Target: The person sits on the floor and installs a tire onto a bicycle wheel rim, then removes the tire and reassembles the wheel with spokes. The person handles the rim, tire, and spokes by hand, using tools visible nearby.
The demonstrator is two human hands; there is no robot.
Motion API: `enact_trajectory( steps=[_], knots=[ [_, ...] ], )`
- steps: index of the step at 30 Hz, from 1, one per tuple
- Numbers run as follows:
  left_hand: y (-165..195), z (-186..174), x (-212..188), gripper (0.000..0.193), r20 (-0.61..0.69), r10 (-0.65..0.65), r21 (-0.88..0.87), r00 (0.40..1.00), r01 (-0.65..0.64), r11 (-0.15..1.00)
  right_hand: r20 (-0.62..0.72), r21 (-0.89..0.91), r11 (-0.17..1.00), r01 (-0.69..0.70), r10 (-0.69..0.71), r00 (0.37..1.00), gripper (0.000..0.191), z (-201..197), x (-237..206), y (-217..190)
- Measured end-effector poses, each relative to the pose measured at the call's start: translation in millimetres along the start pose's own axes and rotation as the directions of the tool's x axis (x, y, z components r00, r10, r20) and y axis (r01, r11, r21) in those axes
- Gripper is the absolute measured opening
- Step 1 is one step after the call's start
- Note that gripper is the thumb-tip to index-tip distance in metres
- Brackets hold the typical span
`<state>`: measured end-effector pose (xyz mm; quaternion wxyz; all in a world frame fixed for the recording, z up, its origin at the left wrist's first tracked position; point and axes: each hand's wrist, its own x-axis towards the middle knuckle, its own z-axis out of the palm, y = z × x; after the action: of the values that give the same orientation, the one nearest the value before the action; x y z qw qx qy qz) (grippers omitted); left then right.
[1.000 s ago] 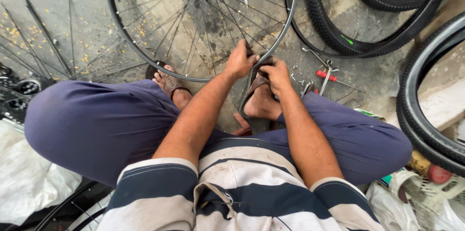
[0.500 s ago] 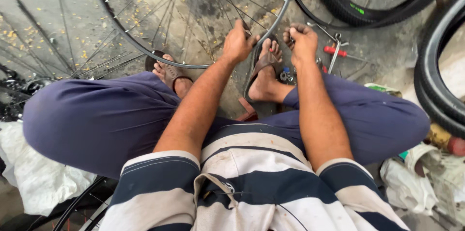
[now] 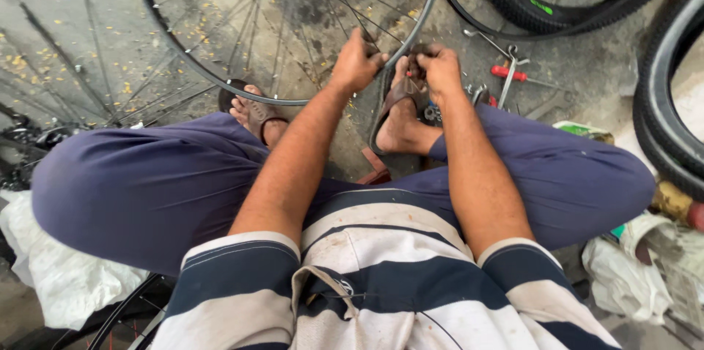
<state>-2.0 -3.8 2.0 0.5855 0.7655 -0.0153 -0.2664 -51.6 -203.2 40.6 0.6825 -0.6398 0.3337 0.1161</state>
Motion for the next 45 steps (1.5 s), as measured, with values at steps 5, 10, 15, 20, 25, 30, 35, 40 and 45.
enact_trajectory(
  steps=[5, 10, 15, 20, 25, 30, 35, 40, 45],
  knots=[
    [0, -1, 2, 0.055, -0.029, 0.079, -0.073, 0.996, -0.081, 0.994, 0.003, -0.011, 0.995, -0.101, 0.102, 0.995, 0.007, 4, 5, 10],
    [11, -5, -1, 0.057, -0.064, 0.064, 0.214, 0.996, -0.049, 0.976, 0.038, -0.062, 0.995, -0.073, 0.076, 0.996, 0.01, -6, 13, 22],
    [20, -8, -9, 0.055, -0.066, 0.06, 0.092, 0.996, -0.054, 0.994, 0.057, -0.017, 0.997, -0.074, 0.075, 0.996, 0.011, -13, 21, 37],
    [21, -7, -10, 0.057, -0.093, 0.03, 0.136, 0.995, -0.018, 0.991, 0.071, 0.028, 0.998, -0.053, 0.051, 0.996, 0.011, -12, 20, 37],
    [15, -8, -7, 0.055, -0.047, 0.033, 0.043, 0.998, -0.031, 0.999, 0.051, 0.048, 0.997, -0.064, 0.062, 0.997, 0.011, -10, 18, 36],
    [27, -4, -11, 0.058, -0.119, -0.052, 0.239, 0.992, 0.079, 0.968, 0.051, 0.02, 0.999, -0.037, 0.036, 0.998, 0.012, -7, 21, 38],
    [39, -44, 0, 0.034, -0.325, 0.065, 0.413, 0.944, 0.08, 0.907, 0.094, -0.079, 0.987, -0.137, 0.144, 0.985, 0.018, 3, 21, 41],
    [27, -126, 38, 0.023, -0.706, 0.273, 0.511, 0.654, 0.203, 0.835, 0.194, 0.042, 0.974, -0.224, 0.212, 0.958, 0.02, 10, 21, 44],
    [4, -182, 43, 0.015, -0.467, 0.319, 0.807, 0.825, 0.25, 0.535, 0.134, 0.048, 0.975, -0.219, 0.211, 0.968, 0.022, 6, 28, 43]
  ],
)
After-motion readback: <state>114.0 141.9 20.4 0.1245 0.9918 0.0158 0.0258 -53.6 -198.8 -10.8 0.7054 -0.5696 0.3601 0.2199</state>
